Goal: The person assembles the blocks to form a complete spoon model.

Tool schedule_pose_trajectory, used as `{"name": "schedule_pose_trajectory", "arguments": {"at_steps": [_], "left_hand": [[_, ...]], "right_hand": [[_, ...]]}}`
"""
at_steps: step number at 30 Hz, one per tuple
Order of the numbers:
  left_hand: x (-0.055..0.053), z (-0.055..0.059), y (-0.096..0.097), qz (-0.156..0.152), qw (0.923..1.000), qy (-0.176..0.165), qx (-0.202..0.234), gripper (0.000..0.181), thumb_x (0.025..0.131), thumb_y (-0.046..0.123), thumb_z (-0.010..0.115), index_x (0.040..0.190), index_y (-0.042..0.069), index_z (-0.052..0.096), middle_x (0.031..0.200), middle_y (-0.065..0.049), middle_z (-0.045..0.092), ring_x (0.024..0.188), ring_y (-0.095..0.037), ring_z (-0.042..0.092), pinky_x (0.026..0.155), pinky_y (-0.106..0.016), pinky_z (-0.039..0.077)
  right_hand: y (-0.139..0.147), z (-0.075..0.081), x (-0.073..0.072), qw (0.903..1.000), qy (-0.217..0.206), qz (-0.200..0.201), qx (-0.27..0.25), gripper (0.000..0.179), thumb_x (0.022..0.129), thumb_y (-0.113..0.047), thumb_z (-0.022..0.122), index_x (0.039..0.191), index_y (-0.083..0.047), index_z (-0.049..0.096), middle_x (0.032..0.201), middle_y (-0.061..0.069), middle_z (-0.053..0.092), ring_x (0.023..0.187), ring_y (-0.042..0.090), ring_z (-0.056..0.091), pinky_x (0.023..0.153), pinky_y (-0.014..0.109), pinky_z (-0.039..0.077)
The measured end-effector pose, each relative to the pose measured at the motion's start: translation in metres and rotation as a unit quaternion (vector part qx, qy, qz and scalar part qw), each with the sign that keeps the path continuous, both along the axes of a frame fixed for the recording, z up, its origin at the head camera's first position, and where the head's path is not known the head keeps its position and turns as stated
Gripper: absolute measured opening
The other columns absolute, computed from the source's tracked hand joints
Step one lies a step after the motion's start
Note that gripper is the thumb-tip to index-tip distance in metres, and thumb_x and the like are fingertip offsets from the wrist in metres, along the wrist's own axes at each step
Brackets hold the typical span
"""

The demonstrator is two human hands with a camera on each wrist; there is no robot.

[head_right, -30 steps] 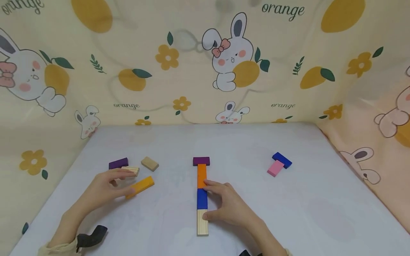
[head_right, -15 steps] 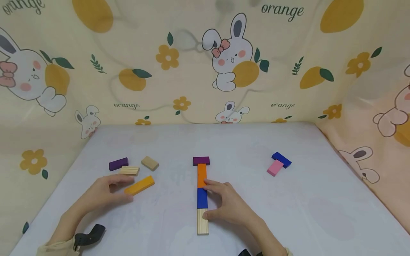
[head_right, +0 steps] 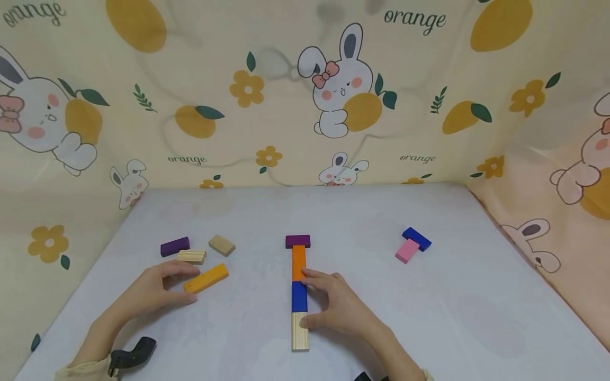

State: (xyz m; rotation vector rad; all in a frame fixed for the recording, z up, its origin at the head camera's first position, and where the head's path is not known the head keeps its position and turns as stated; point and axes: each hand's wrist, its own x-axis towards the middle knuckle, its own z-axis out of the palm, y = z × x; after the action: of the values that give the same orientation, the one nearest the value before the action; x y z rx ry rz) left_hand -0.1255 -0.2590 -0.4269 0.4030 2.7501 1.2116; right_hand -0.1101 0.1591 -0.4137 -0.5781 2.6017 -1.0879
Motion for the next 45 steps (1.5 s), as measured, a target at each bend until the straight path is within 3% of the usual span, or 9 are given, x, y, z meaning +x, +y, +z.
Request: {"name": "schedule_pose_trajectory", "arguments": {"at_steps": [13,21,37,42,45], "left_hand": [[0.0,0.001,0.001,0.022,0.9994,0.024,-0.016,0.036,0.079,0.027,0.085,0.112,0.018,0.074,0.111,0.004,0.065,0.092,-0.018,0.056,0.076,-0.03,0.049],[-0.002,-0.005,0.0,0.032,0.9989,0.025,-0.023,0.035,0.08,0.027,0.084,0.113,0.019,0.073,0.111,0.005,0.066,0.091,-0.017,0.056,0.077,-0.029,0.05],[0.001,-0.003,0.003,0.043,0.9982,0.03,-0.028,0.034,0.081,0.025,0.083,0.113,0.018,0.073,0.111,0.003,0.066,0.09,-0.017,0.056,0.077,-0.03,0.05],[-0.001,-0.002,0.004,0.048,0.9968,0.063,-0.005,0.035,0.081,0.025,0.083,0.113,0.019,0.073,0.114,0.003,0.065,0.09,-0.016,0.058,0.078,-0.031,0.053],[-0.002,0.0,0.011,0.036,0.9946,0.094,0.026,0.035,0.081,0.02,0.083,0.114,0.018,0.072,0.116,0.004,0.065,0.093,-0.015,0.059,0.079,-0.031,0.054]], "right_hand": [[0.0,0.0,0.0,1.0,0.006,0.003,0.003,0.073,0.073,-0.047,0.084,0.138,-0.025,0.059,0.148,-0.011,0.043,0.127,0.023,0.04,0.101,0.053,0.041],[0.001,0.001,0.0,1.0,-0.001,0.004,0.0,0.073,0.073,-0.045,0.085,0.138,-0.023,0.06,0.149,-0.009,0.043,0.126,0.024,0.041,0.101,0.054,0.04],[0.001,0.0,0.0,1.0,-0.008,0.005,-0.001,0.073,0.073,-0.046,0.085,0.138,-0.025,0.06,0.149,-0.009,0.043,0.125,0.023,0.04,0.102,0.055,0.039],[0.001,-0.001,-0.001,1.0,-0.005,0.004,0.0,0.073,0.073,-0.047,0.084,0.138,-0.025,0.059,0.149,-0.01,0.042,0.125,0.022,0.04,0.102,0.055,0.039],[0.001,-0.001,0.0,1.0,-0.005,0.006,-0.001,0.074,0.074,-0.048,0.084,0.139,-0.025,0.059,0.149,-0.01,0.042,0.125,0.022,0.04,0.102,0.055,0.039]]}}
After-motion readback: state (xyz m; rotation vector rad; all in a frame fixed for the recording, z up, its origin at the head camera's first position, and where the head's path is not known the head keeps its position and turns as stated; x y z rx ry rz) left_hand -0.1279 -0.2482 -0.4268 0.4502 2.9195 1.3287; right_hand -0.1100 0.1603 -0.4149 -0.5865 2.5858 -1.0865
